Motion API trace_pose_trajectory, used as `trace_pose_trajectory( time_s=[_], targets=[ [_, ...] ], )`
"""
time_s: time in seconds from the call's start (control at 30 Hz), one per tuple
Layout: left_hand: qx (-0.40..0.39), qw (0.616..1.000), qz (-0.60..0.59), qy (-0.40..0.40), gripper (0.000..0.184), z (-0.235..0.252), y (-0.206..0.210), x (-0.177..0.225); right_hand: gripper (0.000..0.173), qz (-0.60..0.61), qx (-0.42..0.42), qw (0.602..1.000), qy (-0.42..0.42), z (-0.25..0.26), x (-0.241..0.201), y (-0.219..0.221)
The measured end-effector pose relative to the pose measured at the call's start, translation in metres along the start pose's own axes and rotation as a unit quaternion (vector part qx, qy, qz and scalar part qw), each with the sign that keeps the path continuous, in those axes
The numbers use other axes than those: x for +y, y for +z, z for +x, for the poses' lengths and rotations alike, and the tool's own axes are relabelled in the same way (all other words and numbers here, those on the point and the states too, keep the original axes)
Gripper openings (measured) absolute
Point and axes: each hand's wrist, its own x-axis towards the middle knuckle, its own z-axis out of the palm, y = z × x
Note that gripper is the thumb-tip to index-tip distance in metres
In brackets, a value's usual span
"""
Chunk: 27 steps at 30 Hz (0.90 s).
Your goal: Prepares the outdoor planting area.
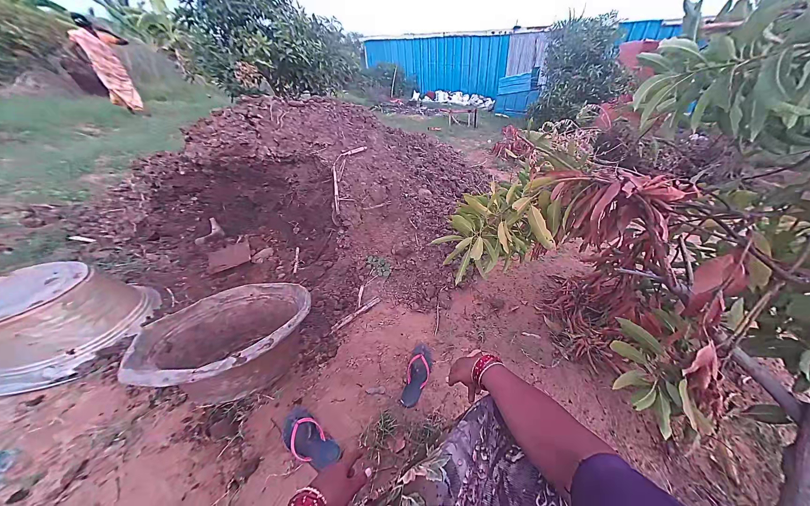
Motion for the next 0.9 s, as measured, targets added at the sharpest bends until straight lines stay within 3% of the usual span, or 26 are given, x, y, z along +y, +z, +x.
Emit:
trace_pose_trajectory(
  time_s=[0.9],
  targets=[
    [-0.009, 1.000, 0.010, -0.005, 0.061, 0.0032, 0.0011, 0.0001, 0.051, -0.002, -0.003, 1.000, -0.006, -0.0024, -0.0022, -0.0030]
  ],
)
